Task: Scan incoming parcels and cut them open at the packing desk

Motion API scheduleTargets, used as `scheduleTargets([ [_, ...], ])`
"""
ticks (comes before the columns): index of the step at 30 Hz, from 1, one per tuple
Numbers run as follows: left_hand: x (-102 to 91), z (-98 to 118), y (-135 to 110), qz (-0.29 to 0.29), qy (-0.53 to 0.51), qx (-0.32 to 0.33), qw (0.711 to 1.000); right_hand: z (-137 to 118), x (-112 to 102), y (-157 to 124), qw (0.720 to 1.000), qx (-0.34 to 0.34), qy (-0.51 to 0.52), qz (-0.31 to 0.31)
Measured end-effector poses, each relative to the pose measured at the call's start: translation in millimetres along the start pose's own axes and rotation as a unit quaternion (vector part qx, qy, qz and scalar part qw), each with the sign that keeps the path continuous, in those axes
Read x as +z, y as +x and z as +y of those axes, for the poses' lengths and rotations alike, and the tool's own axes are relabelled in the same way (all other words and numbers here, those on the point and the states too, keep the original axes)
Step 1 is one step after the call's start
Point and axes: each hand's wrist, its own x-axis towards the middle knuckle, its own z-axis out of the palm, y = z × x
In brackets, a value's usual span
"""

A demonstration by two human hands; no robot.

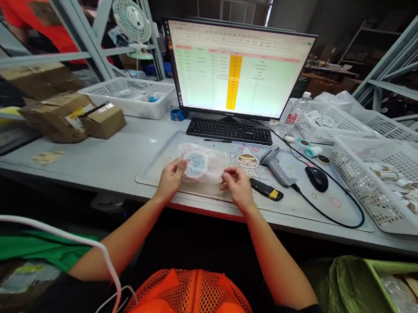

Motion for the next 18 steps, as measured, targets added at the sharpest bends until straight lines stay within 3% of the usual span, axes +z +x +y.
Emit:
scheduleTargets([
  [4,17.1,5,-6,0.005,-0.049,0.019,0.999,0,12,1,0.998,0.028,0.028,-0.045],
  [9,32.5,19,-16,0.054,-0.066,0.048,0.995,-3,19,9,0.994,0.088,0.024,-0.064],
  [12,34.2,29,-10,0.066,-0.169,0.06,0.982,-3,21,12,0.988,0.125,0.014,-0.091],
  [15,13.0,34,10,0.133,-0.286,0.026,0.949,-3,11,14,0.989,0.131,0.019,-0.063],
  [16,1.0,33,17,0.177,-0.265,0.038,0.947,-4,4,14,0.991,0.127,0.023,-0.041],
  [18,-24.3,28,29,0.243,-0.112,0.1,0.958,-7,-11,14,0.992,0.12,0.029,0.005],
])
